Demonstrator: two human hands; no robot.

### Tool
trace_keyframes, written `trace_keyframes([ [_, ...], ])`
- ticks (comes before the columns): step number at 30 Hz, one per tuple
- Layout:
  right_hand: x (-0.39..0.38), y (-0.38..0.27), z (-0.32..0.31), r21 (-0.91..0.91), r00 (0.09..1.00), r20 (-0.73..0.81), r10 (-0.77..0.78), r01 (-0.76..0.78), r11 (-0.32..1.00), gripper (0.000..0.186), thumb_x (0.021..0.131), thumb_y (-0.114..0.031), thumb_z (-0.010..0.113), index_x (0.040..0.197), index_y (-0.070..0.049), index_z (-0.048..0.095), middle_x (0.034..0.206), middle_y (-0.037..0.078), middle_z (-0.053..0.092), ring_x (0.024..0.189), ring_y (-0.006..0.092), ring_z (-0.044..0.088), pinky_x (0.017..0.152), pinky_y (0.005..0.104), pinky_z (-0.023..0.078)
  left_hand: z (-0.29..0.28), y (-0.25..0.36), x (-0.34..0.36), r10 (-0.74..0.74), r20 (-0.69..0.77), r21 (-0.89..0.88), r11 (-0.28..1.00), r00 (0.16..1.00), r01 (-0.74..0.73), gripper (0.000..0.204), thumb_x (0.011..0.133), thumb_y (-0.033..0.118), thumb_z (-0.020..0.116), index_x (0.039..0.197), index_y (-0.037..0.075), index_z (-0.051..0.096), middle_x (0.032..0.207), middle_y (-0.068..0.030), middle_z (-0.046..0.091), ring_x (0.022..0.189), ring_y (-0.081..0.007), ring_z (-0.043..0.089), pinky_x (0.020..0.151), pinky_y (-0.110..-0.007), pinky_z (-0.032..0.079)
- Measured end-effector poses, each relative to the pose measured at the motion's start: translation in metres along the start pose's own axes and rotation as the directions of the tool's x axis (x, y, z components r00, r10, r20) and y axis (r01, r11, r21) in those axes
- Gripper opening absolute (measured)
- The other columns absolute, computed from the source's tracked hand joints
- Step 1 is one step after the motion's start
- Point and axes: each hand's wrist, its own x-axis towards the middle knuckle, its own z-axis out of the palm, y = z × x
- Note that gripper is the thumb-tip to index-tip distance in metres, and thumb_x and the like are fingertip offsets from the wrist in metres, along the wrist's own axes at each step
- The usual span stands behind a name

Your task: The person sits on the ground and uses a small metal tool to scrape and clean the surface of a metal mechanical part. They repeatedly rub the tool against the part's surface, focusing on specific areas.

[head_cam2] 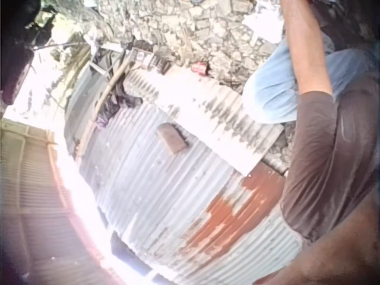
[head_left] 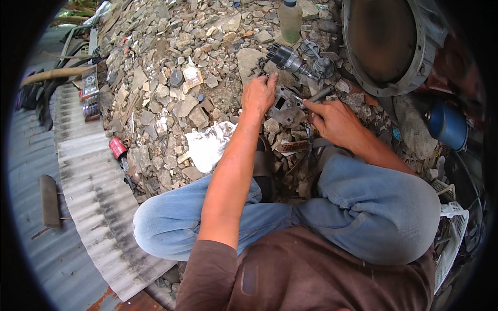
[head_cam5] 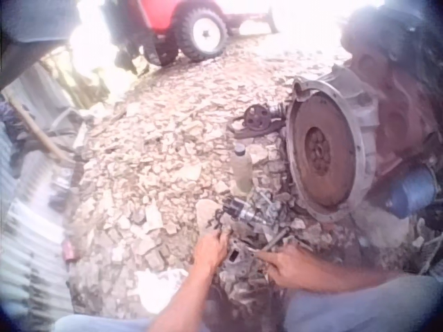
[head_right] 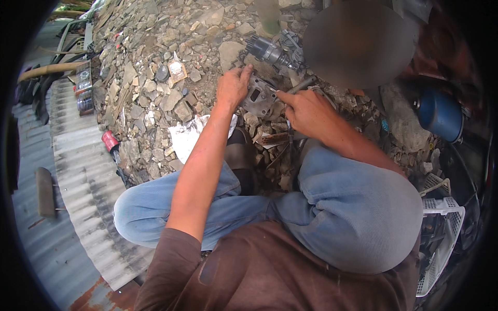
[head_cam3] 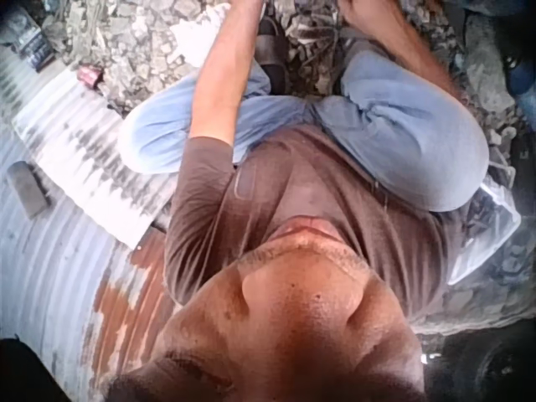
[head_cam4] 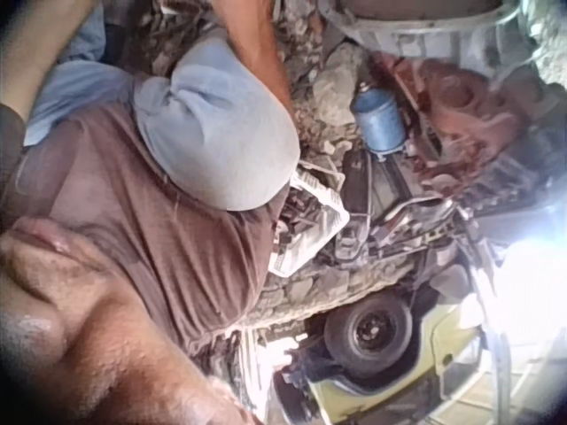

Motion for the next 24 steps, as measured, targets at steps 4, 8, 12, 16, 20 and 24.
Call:
trace_keyframes([
  [4,0.012,-0.005,-0.003,-0.024,0.999,0.054,0.008,-0.007,1.0,0.043,0.093,-0.007,0.061,0.134,0.0,0.071,0.082,0.028,0.069,0.079,0.047,0.07,0.076,0.0528,0.055,-0.001,-0.002,0.002,-0.011,0.011,-0.014,1.0,1.0,0.011,0.063,0.105,0.058,0.058,0.101,-0.001,0.078,0.094,-0.0327,0.074,0.098,-0.0525,0.071,0.088,-0.054,0.054],
  [8,0.003,0.006,-0.003,-0.013,1.0,0.018,-0.014,0.014,1.0,0.044,0.093,-0.007,0.06,0.136,0.001,0.07,0.082,0.029,0.069,0.079,0.0458,0.07,0.076,0.0532,0.054,-0.001,0.001,0.002,0.015,-0.021,-0.013,1.0,1.0,-0.015,0.063,0.105,0.058,0.058,0.101,-0.001,0.079,0.094,-0.0322,0.074,0.098,-0.0523,0.071,0.088,-0.054,0.054],
  [12,0.009,-0.008,-0.008,-0.024,0.997,0.06,0.039,-0.038,0.999,0.043,0.094,-0.006,0.062,0.135,0.001,0.07,0.085,0.029,0.07,0.08,0.0463,0.07,0.077,0.0529,0.055,-0.003,0.002,-0.001,-0.026,0.018,-0.01,1.0,0.999,0.026,0.062,0.104,0.058,0.058,0.102,0.0,0.079,0.095,-0.0315,0.075,0.1,-0.0515,0.071,0.089,-0.053,0.054],
  [16,0.004,0.003,-0.004,-0.033,1.0,0.018,-0.009,0.01,0.999,0.042,0.094,-0.007,0.062,0.135,0.001,0.07,0.088,0.029,0.071,0.083,0.0468,0.07,0.078,0.0526,0.055,0.002,0.001,0.0,-0.017,0.021,-0.001,1.0,1.0,0.017,0.061,0.104,0.058,0.058,0.104,0.001,0.08,0.097,-0.0316,0.075,0.101,-0.0504,0.072,0.09,-0.053,0.054],
  [20,0.0,0.004,-0.003,-0.033,1.0,0.004,-0.008,0.008,0.999,0.042,0.094,-0.007,0.063,0.135,0.0,0.071,0.086,0.027,0.071,0.085,0.0464,0.07,0.079,0.0526,0.055,0.0,-0.003,0.003,0.003,0.008,0.012,1.0,1.0,-0.003,0.062,0.104,0.059,0.058,0.105,0.001,0.08,0.095,-0.0309,0.075,0.1,-0.051,0.072,0.089,-0.053,0.055],
  [24,0.003,0.001,-0.004,-0.04,1.0,-0.019,-0.022,0.021,0.999,0.04,0.093,-0.008,0.062,0.131,-0.001,0.072,0.09,0.028,0.072,0.087,0.0459,0.071,0.081,0.054,0.057,-0.001,0.0,0.003,-0.006,0.027,-0.005,1.0,1.0,0.006,0.061,0.104,0.059,0.058,0.104,0.001,0.08,0.095,-0.0314,0.075,0.099,-0.0517,0.071,0.089,-0.053,0.055],
])
